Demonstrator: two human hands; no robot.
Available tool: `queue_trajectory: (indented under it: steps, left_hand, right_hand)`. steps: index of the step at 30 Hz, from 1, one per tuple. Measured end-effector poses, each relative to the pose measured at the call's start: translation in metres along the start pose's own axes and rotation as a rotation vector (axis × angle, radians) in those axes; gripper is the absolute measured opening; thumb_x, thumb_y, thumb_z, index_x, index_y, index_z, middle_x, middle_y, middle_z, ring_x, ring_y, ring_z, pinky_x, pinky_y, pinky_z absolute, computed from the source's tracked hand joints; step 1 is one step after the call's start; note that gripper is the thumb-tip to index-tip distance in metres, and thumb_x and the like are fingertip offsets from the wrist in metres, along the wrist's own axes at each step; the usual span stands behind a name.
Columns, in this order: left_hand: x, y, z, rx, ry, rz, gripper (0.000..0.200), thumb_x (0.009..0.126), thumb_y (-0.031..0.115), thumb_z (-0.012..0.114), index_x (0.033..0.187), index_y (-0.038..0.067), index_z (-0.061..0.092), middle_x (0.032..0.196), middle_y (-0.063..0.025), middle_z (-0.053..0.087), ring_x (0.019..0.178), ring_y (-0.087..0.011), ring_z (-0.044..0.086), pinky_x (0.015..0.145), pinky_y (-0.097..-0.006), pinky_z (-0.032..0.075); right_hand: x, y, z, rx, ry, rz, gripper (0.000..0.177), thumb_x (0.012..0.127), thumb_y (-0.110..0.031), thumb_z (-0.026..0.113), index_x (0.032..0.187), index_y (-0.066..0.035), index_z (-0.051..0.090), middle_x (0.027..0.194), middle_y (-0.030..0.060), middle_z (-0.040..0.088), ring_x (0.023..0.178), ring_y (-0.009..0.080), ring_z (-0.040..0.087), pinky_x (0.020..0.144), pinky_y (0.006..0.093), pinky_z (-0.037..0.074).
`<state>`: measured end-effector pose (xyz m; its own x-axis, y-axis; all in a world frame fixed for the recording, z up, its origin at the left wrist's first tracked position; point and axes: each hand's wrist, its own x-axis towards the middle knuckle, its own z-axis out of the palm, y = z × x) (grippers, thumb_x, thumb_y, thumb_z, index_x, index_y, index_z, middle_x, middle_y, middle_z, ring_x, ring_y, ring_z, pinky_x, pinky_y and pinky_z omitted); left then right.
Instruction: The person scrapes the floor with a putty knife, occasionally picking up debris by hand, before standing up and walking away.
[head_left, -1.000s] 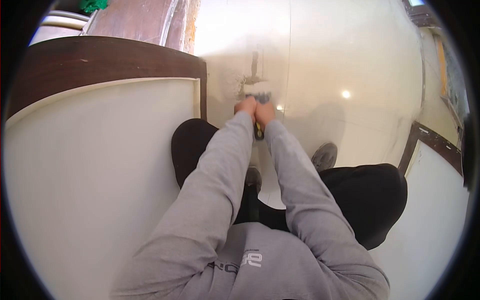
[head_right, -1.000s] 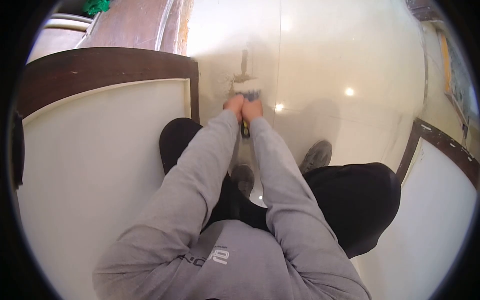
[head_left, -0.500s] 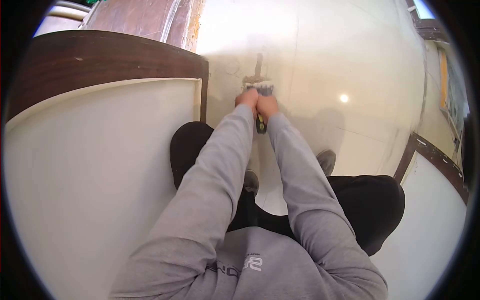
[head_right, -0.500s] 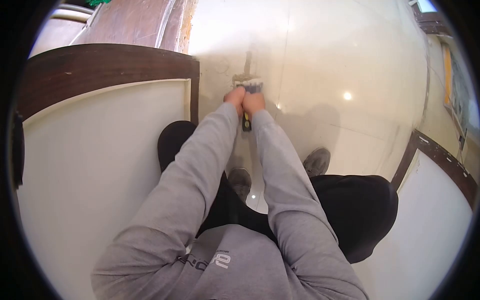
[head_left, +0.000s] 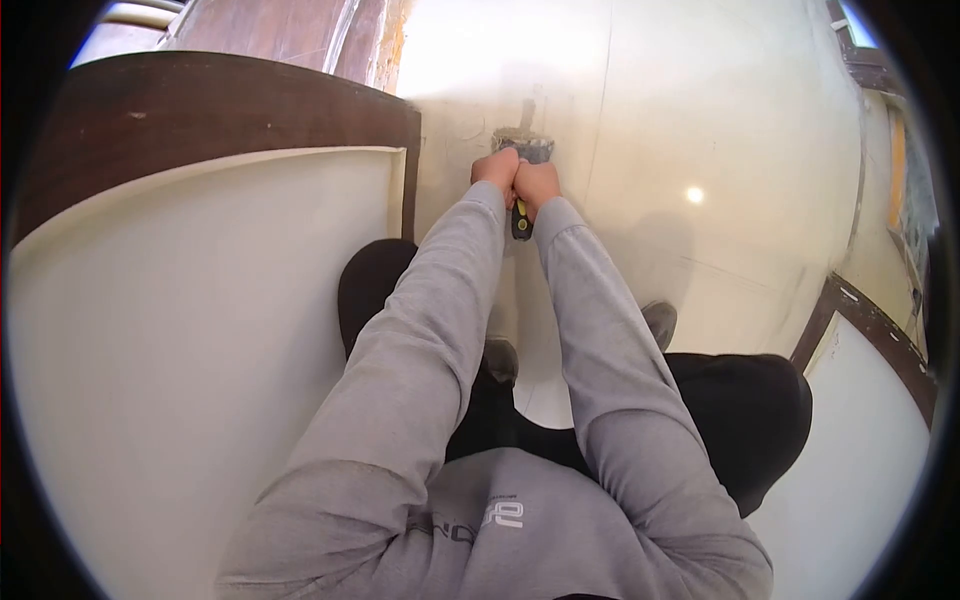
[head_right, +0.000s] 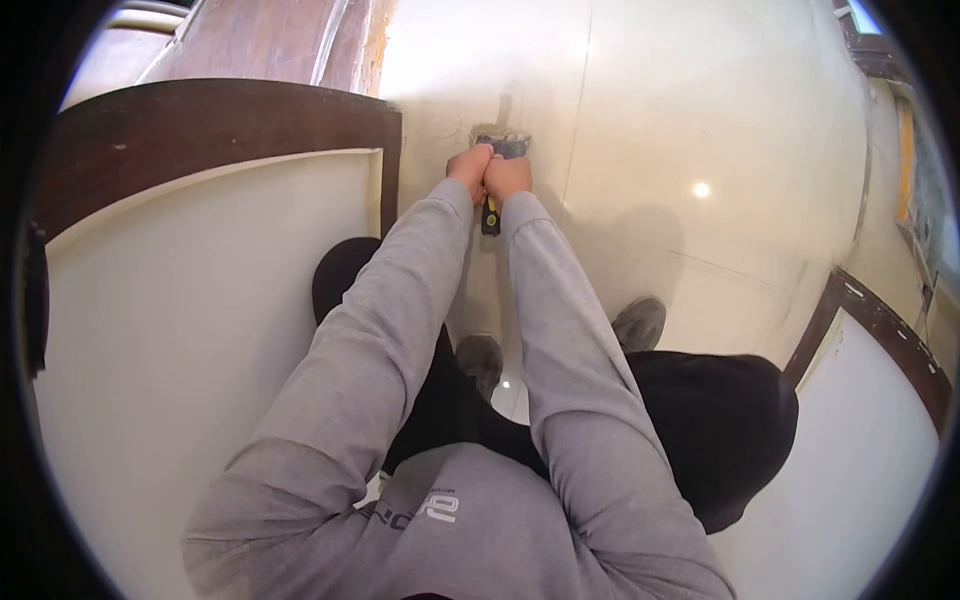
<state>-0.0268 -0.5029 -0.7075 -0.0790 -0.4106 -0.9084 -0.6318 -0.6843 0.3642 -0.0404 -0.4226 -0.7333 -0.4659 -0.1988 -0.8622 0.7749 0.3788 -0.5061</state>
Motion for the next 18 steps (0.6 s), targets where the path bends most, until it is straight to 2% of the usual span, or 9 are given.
queue_trajectory:
  steps: [2, 4, 5, 8, 9, 12, 14, 16, 18]
  left_hand:
    - [0.017, -0.003, 0.008, -0.180, 0.003, 0.003, 0.025, 0.073, 0.015, 0.056, 0.085, -0.006, 0.063, 0.084, -0.0192, 0.068, 0.073, -0.0308, 0.066, 0.054, -0.0429, 0.049]
    - [0.004, -0.012, 0.002, 0.158, 0.093, 0.040, 0.014, 0.074, 0.010, 0.055, 0.082, -0.001, 0.056, 0.070, -0.0153, 0.061, 0.043, -0.0237, 0.054, 0.036, -0.0400, 0.038]
    - [-0.001, -0.010, 0.006, 0.093, 0.072, 0.009, 0.012, 0.075, 0.014, 0.054, 0.073, 0.002, 0.054, 0.062, -0.0144, 0.058, 0.041, -0.0235, 0.052, 0.035, -0.0396, 0.035]
    - [-0.009, 0.020, 0.011, 0.074, -0.029, -0.045, 0.021, 0.075, 0.018, 0.054, 0.073, -0.002, 0.059, 0.071, -0.0166, 0.064, 0.053, -0.0274, 0.058, 0.042, -0.0421, 0.042]
    - [-0.017, 0.019, 0.011, 0.060, -0.033, -0.016, 0.019, 0.075, 0.017, 0.052, 0.069, 0.000, 0.056, 0.063, -0.0150, 0.060, 0.043, -0.0245, 0.051, 0.037, -0.0406, 0.037]
    - [-0.021, 0.010, 0.012, 0.034, -0.024, 0.015, 0.020, 0.075, 0.016, 0.052, 0.069, -0.002, 0.055, 0.062, -0.0155, 0.060, 0.042, -0.0248, 0.051, 0.037, -0.0404, 0.037]
    - [-0.023, 0.003, 0.016, 0.146, 0.002, -0.016, 0.021, 0.075, 0.018, 0.053, 0.069, -0.002, 0.055, 0.061, -0.0153, 0.059, 0.041, -0.0252, 0.051, 0.036, -0.0409, 0.036]
    - [-0.025, 0.005, 0.026, -0.027, 0.059, 0.102, 0.022, 0.077, 0.020, 0.054, 0.061, 0.006, 0.049, 0.050, -0.0130, 0.049, 0.036, -0.0256, 0.045, 0.034, -0.0427, 0.031]
    - [-0.014, 0.024, 0.023, 0.047, -0.088, 0.036, 0.022, 0.077, 0.021, 0.054, 0.062, 0.005, 0.049, 0.051, -0.0127, 0.050, 0.036, -0.0258, 0.044, 0.034, -0.0425, 0.031]
  right_hand:
    - [0.000, -0.001, 0.002, 0.105, 0.139, -0.251, 0.027, 0.083, -0.015, 0.060, 0.070, 0.008, 0.059, 0.056, 0.0139, 0.057, 0.045, 0.0241, 0.054, 0.041, 0.0383, 0.040]
    - [-0.004, -0.002, -0.003, 0.049, 0.139, -0.205, 0.026, 0.083, -0.014, 0.059, 0.068, 0.006, 0.058, 0.056, 0.0136, 0.056, 0.042, 0.0230, 0.052, 0.039, 0.0380, 0.038]
    - [-0.005, -0.004, -0.005, -0.004, 0.145, -0.142, 0.026, 0.083, -0.014, 0.058, 0.065, 0.005, 0.056, 0.055, 0.0133, 0.055, 0.039, 0.0220, 0.050, 0.037, 0.0377, 0.037]
    - [-0.024, -0.055, -0.013, 0.086, -0.098, 0.003, 0.023, 0.083, -0.012, 0.058, 0.067, 0.004, 0.056, 0.055, 0.0130, 0.055, 0.040, 0.0215, 0.051, 0.037, 0.0370, 0.038]
    - [-0.027, -0.054, -0.017, 0.043, -0.128, 0.006, 0.027, 0.087, -0.015, 0.052, 0.074, 0.009, 0.057, 0.065, 0.0219, 0.061, 0.052, 0.0267, 0.061, 0.044, 0.0423, 0.044]
    - [-0.010, -0.028, -0.013, 0.117, 0.020, -0.173, 0.022, 0.083, -0.011, 0.058, 0.068, 0.004, 0.056, 0.055, 0.0123, 0.056, 0.041, 0.0214, 0.052, 0.036, 0.0373, 0.039]
    - [-0.047, -0.049, -0.025, 0.090, -0.033, -0.082, 0.022, 0.084, -0.012, 0.058, 0.070, 0.004, 0.057, 0.057, 0.0123, 0.057, 0.043, 0.0214, 0.053, 0.038, 0.0370, 0.040]
    - [-0.042, -0.054, -0.025, 0.041, -0.001, -0.132, 0.030, 0.088, -0.016, 0.053, 0.070, 0.007, 0.058, 0.056, 0.0169, 0.059, 0.041, 0.0258, 0.056, 0.042, 0.0420, 0.044]
    - [-0.019, -0.071, -0.027, 0.022, -0.124, -0.069, 0.029, 0.088, -0.016, 0.053, 0.071, 0.007, 0.058, 0.058, 0.0169, 0.060, 0.042, 0.0253, 0.057, 0.043, 0.0416, 0.044]
